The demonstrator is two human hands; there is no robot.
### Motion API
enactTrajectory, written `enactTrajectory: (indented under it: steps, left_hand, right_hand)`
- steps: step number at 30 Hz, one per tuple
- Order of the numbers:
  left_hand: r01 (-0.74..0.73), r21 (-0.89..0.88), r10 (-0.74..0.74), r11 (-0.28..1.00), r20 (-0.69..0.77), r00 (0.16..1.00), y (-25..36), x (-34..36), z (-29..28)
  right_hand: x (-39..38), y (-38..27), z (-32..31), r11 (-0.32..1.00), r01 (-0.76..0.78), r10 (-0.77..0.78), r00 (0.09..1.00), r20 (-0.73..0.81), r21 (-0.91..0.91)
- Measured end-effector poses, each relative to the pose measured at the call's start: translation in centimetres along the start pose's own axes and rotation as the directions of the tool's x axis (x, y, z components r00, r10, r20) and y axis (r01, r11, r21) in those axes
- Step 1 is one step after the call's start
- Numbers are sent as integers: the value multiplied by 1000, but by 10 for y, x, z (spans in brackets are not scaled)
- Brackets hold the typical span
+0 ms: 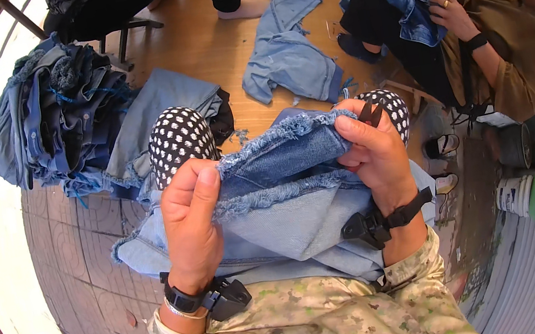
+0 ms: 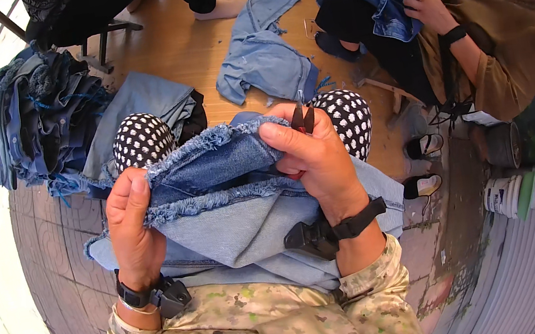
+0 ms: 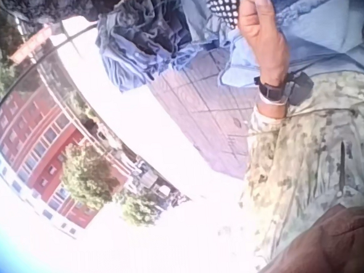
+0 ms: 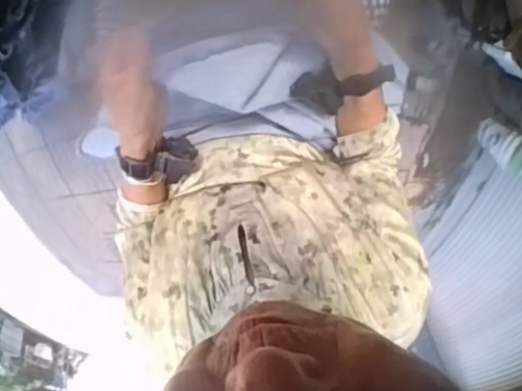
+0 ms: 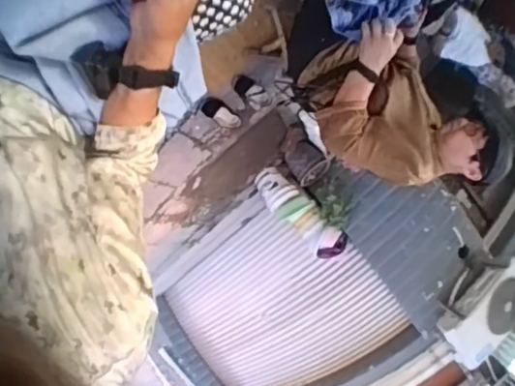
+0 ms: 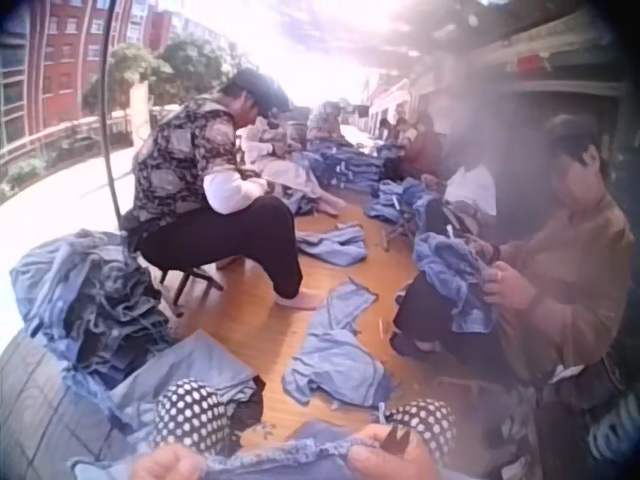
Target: The person uses small shears to trim loose threads from the frayed leg openings and waistbands of denim garments. They rotate each piece to access different seams and labels before setting it aside and selecting another from the stack.
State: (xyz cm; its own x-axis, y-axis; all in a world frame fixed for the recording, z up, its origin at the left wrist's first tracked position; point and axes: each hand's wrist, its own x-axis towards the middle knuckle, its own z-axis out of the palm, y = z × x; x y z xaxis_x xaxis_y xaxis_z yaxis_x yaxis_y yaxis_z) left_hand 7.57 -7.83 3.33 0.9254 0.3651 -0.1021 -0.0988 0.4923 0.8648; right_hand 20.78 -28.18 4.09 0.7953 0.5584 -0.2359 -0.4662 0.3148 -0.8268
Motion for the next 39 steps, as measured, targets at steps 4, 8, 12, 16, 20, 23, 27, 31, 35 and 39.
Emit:
enactTrajectory:
  steps: [4,8,12,16,20,23,27,31,35,39]
  left_hand:
    - [-27,6,27,1000,-6,1000,-1,-3,1]
    - [-16,31,17,999,-27,999,-6,-6,-3]
    - [27,131,-32,991,35,999,-10,-6,-12]
    - [-172,490,156,854,73,985,-7,4,-5]
    - [-453,727,344,516,309,887,13,18,19]
    - [-547,694,276,468,473,837,10,26,38]
    - [-355,592,169,723,346,923,-4,33,34]
    - [-121,341,22,932,281,959,-8,27,32]
    - [-49,247,-5,968,213,977,-11,23,37]
    - [-10,154,-17,988,170,985,-11,22,37]
  right_hand:
    - [0,-3,2,999,-23,23,1000,19,-23]
    - [-2,0,4,1000,-21,21,999,34,-3]
    - [-4,2,4,998,-35,38,997,60,-47]
    - [-7,3,5,995,-18,22,999,42,-94]
    - [-10,3,5,985,-16,23,999,37,-173]
    - [-12,4,10,970,10,6,998,68,-242]
    - [-9,8,10,957,25,2,996,92,-289]
    - [-9,7,10,969,10,13,996,93,-247]
    - [-7,7,10,976,-7,29,995,98,-216]
    - [-6,8,10,970,-7,33,994,100,-243]
